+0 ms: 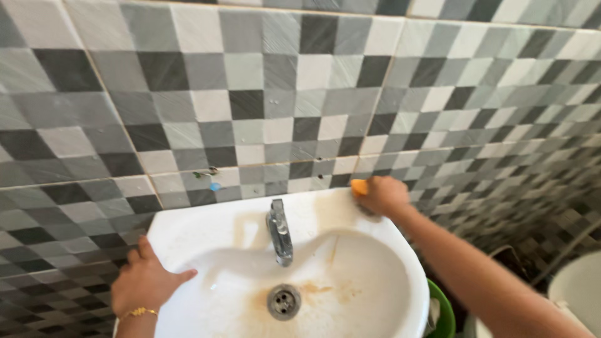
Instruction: The person cleans a bathroom sink by first rinsing a packet under the faucet, then scrubbing the sink basin and faucet with a sponge. The person uses an orange scoop to pour water into the sink and a green bucket to hold cleaning supplies.
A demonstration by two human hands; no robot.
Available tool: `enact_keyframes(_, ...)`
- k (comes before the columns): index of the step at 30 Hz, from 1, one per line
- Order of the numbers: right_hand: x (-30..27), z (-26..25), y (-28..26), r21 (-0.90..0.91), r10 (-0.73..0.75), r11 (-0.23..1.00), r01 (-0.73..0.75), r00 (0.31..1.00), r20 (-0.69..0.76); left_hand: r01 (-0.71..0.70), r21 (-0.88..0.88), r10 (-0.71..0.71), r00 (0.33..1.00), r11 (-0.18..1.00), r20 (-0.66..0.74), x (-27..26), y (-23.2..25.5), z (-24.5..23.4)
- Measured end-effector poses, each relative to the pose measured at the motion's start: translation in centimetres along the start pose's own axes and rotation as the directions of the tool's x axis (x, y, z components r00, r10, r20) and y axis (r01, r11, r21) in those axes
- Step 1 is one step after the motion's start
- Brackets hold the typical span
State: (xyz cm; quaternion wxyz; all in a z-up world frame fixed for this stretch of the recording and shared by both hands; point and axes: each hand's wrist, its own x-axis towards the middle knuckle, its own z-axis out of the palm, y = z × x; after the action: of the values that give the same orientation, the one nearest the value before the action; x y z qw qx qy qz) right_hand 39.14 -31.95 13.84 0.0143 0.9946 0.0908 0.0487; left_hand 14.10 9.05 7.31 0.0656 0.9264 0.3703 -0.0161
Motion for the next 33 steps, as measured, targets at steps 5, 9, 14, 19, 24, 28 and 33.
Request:
enact_keyframes(5,-8.5,0.0,7.2,-0.13,-0.292,0.938,0.322,0.933,0.208,0.015,0.026,-0.015,1.0,1.0,0.003,-0.2,0.5,-0.3)
enact_keyframes(9,-11.8,-0.4,9.4,0.044,-0.549,0.832,0.553,0.808,0.214,0.024,0.029,-0.024,1.0,0.999,0.016,-0.2,0.8,-0.6)
enact_keyframes(14,-2.3,0.3,5.0,-0.062,-0.455,0.89,0.453,0.89,-0.027,0.031,0.036,-0.031,0.999,0.999,0.008,-0.9,0.6,-1.0)
enact_keyframes(19,-2.8,0.8,5.8,0.049,-0.372,0.926,0.374,0.927,-0.042,0.037,0.045,-0.037,0.999,0.998,0.014,-1.0,0.9,-0.7)
enact_keyframes(24,-5.9,-0.1,9.5,0.199,-0.347,0.92,0.339,0.938,0.006,0.01,0.033,-0.009,0.999,0.999,-0.035,-0.7,0.7,-0.2)
enact_keyframes(28,-0.8,0.3,2.8,0.087,-0.047,0.995,0.046,0.999,0.01,0.01,0.041,-0.01,1.0,0.999,-0.018,-0.5,0.6,-0.3)
enact_keyframes(33,0.4,3.4,-12.6,0.31,-0.166,0.926,0.213,0.971,-0.172,0.012,0.013,-0.012,1.0,1.0,0.024,-0.1,0.5,-0.5)
